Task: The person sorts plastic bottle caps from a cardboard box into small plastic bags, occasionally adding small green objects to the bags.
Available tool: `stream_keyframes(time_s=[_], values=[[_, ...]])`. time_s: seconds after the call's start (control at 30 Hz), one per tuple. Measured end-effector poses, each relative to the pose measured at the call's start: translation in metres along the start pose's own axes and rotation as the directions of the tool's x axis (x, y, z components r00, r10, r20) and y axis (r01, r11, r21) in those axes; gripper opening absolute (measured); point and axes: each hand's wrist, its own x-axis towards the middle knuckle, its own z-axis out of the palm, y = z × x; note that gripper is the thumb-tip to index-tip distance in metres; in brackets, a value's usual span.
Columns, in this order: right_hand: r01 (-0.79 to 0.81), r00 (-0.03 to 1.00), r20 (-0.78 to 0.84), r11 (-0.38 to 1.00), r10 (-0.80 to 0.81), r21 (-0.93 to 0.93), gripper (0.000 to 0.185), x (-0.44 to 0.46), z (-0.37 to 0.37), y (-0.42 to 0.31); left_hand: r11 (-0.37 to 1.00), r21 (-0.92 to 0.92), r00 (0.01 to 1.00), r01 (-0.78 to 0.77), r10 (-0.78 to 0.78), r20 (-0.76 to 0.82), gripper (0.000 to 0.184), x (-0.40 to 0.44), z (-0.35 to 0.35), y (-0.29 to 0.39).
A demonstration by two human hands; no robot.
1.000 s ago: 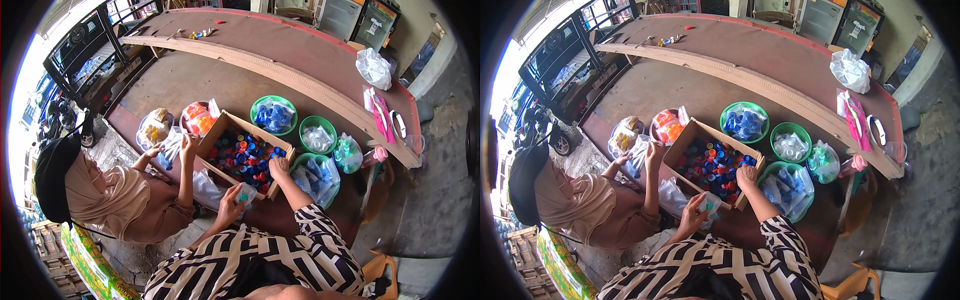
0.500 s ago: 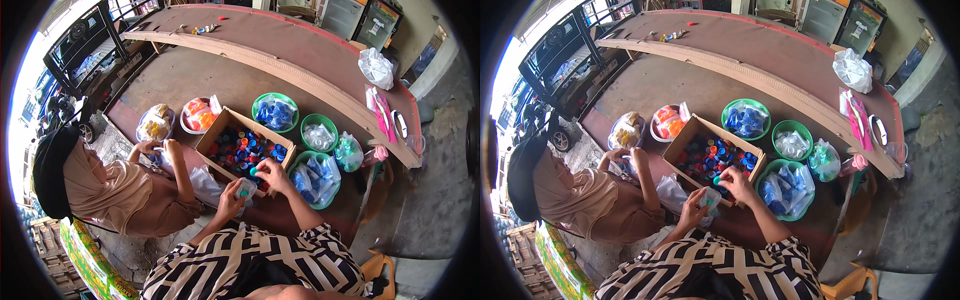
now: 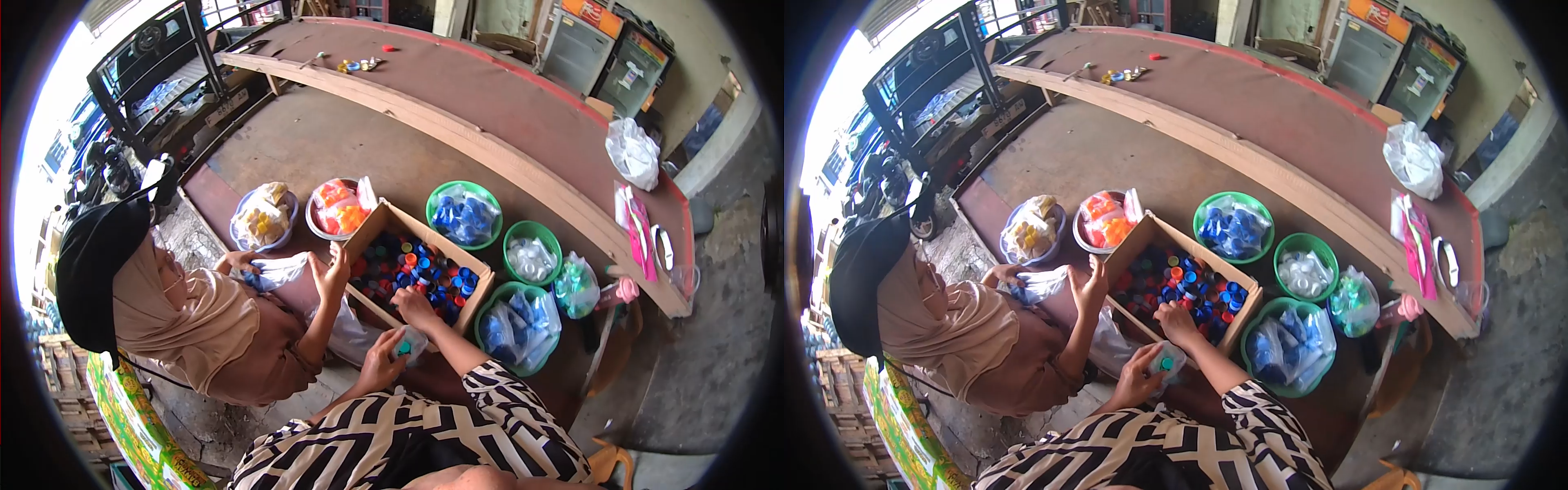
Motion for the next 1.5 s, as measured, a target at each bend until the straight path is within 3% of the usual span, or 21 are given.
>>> stream_keyframes(time_s=[0.13, 0.33, 0.43, 0.47, 0.5, 0.53, 0.57, 0.6, 0.67, 0.7, 0.77, 0.87, 1.0, 1.07, 1.13, 1.2, 1.33, 1.37, 1.4, 1.47, 1.5], values=[[0.030, 0.999, 0.022, 0.950, -0.025, -0.312, 0.018, 0.010, 0.027, 0.000, 1.000, -0.018, 1.000, 0.007, -0.007, 0.013, 0.058, 0.000, -0.004, 0.008], [-0.029, 1.000, -0.001, 0.964, 0.030, -0.266, 0.015, 0.012, 0.009, -0.004, 0.997, 0.035, 0.997, -0.071, 0.070, 0.023, 0.059, 0.007, -0.008, -0.004], [-0.134, 0.987, -0.067, 0.984, 0.143, 0.114, 0.025, -0.006, -0.027, -0.008, 0.997, -0.058, 0.996, 0.053, -0.049, 0.071, 0.060, 0.008, -0.012, 0.006], [-0.133, 0.987, -0.071, 0.985, 0.141, 0.108, 0.025, -0.012, -0.037, -0.009, 0.997, -0.061, 0.997, 0.046, -0.042, 0.070, 0.060, 0.009, -0.012, 0.007], [-0.117, 0.965, -0.192, 0.946, 0.181, 0.302, 0.023, -0.021, -0.044, -0.008, 0.997, -0.053, 0.996, 0.048, -0.044, 0.074, 0.059, 0.009, -0.012, 0.007], [-0.069, 0.923, -0.302, 0.875, 0.239, 0.479, 0.022, -0.029, -0.055, -0.011, 0.998, -0.045, 0.996, 0.047, -0.043, 0.078, 0.059, 0.010, -0.010, 0.008], [-0.205, 0.886, -0.148, 0.659, 0.439, 0.723, 0.021, -0.045, -0.067, -0.018, 0.998, -0.047, 0.996, 0.037, -0.033, 0.080, 0.059, 0.011, -0.007, 0.006], [-0.117, 0.871, -0.235, 0.648, 0.430, 0.753, 0.021, -0.060, -0.071, -0.022, 0.999, -0.035, 0.998, 0.006, -0.003, 0.068, 0.059, 0.011, -0.003, 0.002], [0.006, 0.836, -0.428, 0.773, 0.345, 0.634, 0.020, -0.089, -0.097, -0.053, 0.999, -0.024, 0.997, -0.026, 0.028, 0.069, 0.059, 0.008, 0.003, 0.007], [0.027, 0.867, -0.435, 0.850, 0.243, 0.527, 0.020, -0.102, -0.107, -0.067, 0.998, -0.009, 0.996, -0.060, 0.060, 0.068, 0.059, 0.007, 0.006, 0.017], [0.016, 0.949, -0.309, 0.965, 0.068, 0.262, 0.024, -0.128, -0.115, -0.080, 0.992, 0.008, 0.991, -0.123, 0.122, 0.054, 0.057, 0.005, 0.016, 0.025], [0.004, 0.965, -0.262, 0.997, 0.016, 0.077, 0.036, -0.158, -0.113, -0.089, 0.981, 0.057, 0.983, -0.183, 0.181, 0.037, 0.057, -0.001, 0.029, 0.020], [-0.024, 0.966, -0.258, 0.999, 0.035, 0.045, 0.034, -0.174, -0.130, -0.116, 0.983, 0.078, 0.985, -0.168, 0.164, 0.049, 0.052, -0.016, 0.031, 0.032], [-0.071, 0.954, -0.281, 0.990, 0.103, 0.125, 0.032, -0.179, -0.115, -0.109, 0.958, 0.062, 0.957, -0.280, 0.273, 0.102, 0.046, -0.019, 0.030, 0.037], [-0.063, 0.941, -0.325, 0.990, 0.100, 0.125, 0.029, -0.182, -0.113, -0.107, 0.961, -0.016, 0.951, -0.275, 0.275, 0.142, 0.045, -0.024, 0.025, 0.046], [-0.073, 0.916, -0.335, 0.914, 0.219, 0.399, 0.024, -0.184, -0.114, -0.109, 0.954, -0.063, 0.945, -0.295, 0.300, 0.126, 0.051, -0.029, 0.020, 0.053], [-0.043, 0.904, -0.366, 0.900, 0.220, 0.433, 0.022, -0.193, -0.136, -0.120, 0.935, -0.165, 0.925, -0.316, 0.342, 0.167, 0.102, -0.028, 0.011, 0.043], [-0.021, 0.910, -0.345, 0.854, 0.232, 0.519, 0.022, -0.195, -0.143, -0.125, 0.943, -0.084, 0.910, -0.322, 0.333, 0.249, 0.116, -0.026, 0.009, 0.035], [-0.002, 0.915, -0.322, 0.799, 0.244, 0.601, 0.022, -0.198, -0.150, -0.131, 0.946, -0.091, 0.908, -0.313, 0.326, 0.263, 0.116, -0.024, 0.009, 0.030], [-0.020, 0.921, -0.295, 0.786, 0.255, 0.618, 0.022, -0.204, -0.162, -0.141, 0.901, 0.088, 0.833, -0.425, 0.351, 0.428, 0.120, -0.024, 0.014, 0.025], [0.056, 0.926, -0.335, 0.814, 0.174, 0.579, 0.021, -0.207, -0.165, -0.143, 0.892, 0.105, 0.820, -0.440, 0.351, 0.451, 0.114, -0.026, 0.019, 0.026]])
